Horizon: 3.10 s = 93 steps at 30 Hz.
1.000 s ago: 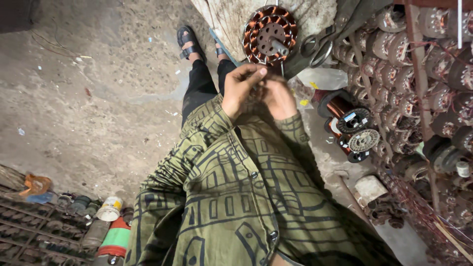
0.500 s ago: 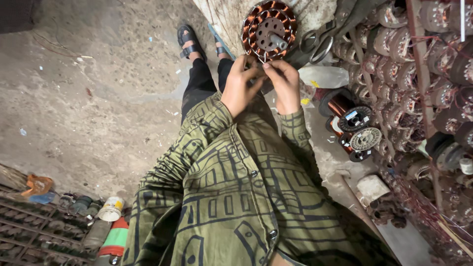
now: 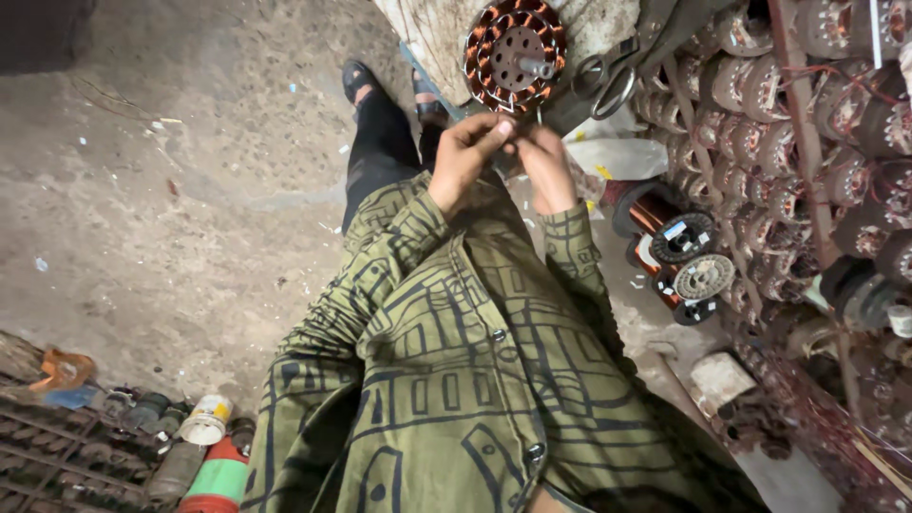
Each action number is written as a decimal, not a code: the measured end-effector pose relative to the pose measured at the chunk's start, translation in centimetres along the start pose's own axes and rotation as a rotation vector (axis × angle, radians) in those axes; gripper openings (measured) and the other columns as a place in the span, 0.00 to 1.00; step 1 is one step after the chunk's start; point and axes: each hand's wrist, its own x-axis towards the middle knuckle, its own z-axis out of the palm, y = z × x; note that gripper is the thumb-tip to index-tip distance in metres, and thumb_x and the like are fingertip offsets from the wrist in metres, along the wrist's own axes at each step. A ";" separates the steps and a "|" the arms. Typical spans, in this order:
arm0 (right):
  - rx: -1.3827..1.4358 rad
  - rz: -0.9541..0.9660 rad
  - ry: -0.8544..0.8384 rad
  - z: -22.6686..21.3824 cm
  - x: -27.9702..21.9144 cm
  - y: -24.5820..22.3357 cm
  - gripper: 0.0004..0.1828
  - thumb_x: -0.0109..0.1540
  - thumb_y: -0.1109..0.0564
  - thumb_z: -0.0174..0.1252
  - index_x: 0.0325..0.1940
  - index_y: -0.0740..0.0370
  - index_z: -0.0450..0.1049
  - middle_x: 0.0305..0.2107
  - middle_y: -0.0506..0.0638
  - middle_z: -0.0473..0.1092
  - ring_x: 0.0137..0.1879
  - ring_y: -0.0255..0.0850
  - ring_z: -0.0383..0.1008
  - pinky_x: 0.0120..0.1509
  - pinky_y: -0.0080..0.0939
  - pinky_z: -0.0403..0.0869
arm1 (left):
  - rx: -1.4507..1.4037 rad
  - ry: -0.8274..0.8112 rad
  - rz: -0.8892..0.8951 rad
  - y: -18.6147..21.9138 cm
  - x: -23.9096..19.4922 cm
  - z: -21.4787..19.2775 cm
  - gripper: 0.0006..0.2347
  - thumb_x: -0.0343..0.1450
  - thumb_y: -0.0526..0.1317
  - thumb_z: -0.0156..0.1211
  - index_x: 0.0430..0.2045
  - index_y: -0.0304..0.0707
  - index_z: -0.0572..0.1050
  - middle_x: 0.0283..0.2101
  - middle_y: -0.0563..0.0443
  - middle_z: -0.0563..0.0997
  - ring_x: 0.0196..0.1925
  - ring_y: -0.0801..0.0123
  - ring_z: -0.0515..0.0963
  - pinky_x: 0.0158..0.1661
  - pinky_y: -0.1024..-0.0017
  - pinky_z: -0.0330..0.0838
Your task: The person works on a circular copper-wound stator, repeatedly inserting and adjusting white plastic pins into its slots. The person handles the stator with both hands, rotating it to access different slots and occasionally picking up additional pins from the work surface.
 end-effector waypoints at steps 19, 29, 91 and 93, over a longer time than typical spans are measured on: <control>0.192 0.009 0.180 -1.2 -0.6 3.0 0.08 0.69 0.57 0.56 0.37 0.61 0.74 0.27 0.46 0.72 0.31 0.34 0.71 0.32 0.34 0.69 | 0.696 0.049 0.352 1.9 -1.9 -1.1 0.07 0.73 0.39 0.71 0.37 0.34 0.83 0.34 0.48 0.86 0.36 0.69 0.84 0.40 0.73 0.75; -0.057 -0.271 0.135 1.7 -1.7 0.3 0.08 0.70 0.57 0.57 0.44 0.64 0.78 0.37 0.43 0.75 0.43 0.28 0.72 0.47 0.30 0.70 | 1.005 -0.153 0.637 4.0 -2.1 -0.7 0.07 0.67 0.35 0.71 0.34 0.32 0.80 0.36 0.40 0.77 0.40 0.61 0.77 0.41 0.68 0.73; 0.372 0.044 0.172 0.4 -2.4 2.8 0.06 0.69 0.56 0.58 0.40 0.59 0.74 0.31 0.46 0.72 0.36 0.37 0.75 0.39 0.40 0.74 | 0.770 0.147 0.052 3.1 -2.0 -1.9 0.16 0.69 0.41 0.70 0.50 0.42 0.77 0.31 0.39 0.82 0.31 0.61 0.79 0.34 0.68 0.72; 0.306 0.101 0.152 0.2 -1.8 3.5 0.06 0.70 0.55 0.57 0.41 0.59 0.74 0.30 0.46 0.71 0.35 0.37 0.73 0.37 0.41 0.73 | 0.724 0.030 0.220 2.1 -0.7 -2.4 0.10 0.69 0.40 0.71 0.41 0.38 0.82 0.33 0.43 0.84 0.35 0.70 0.80 0.37 0.72 0.74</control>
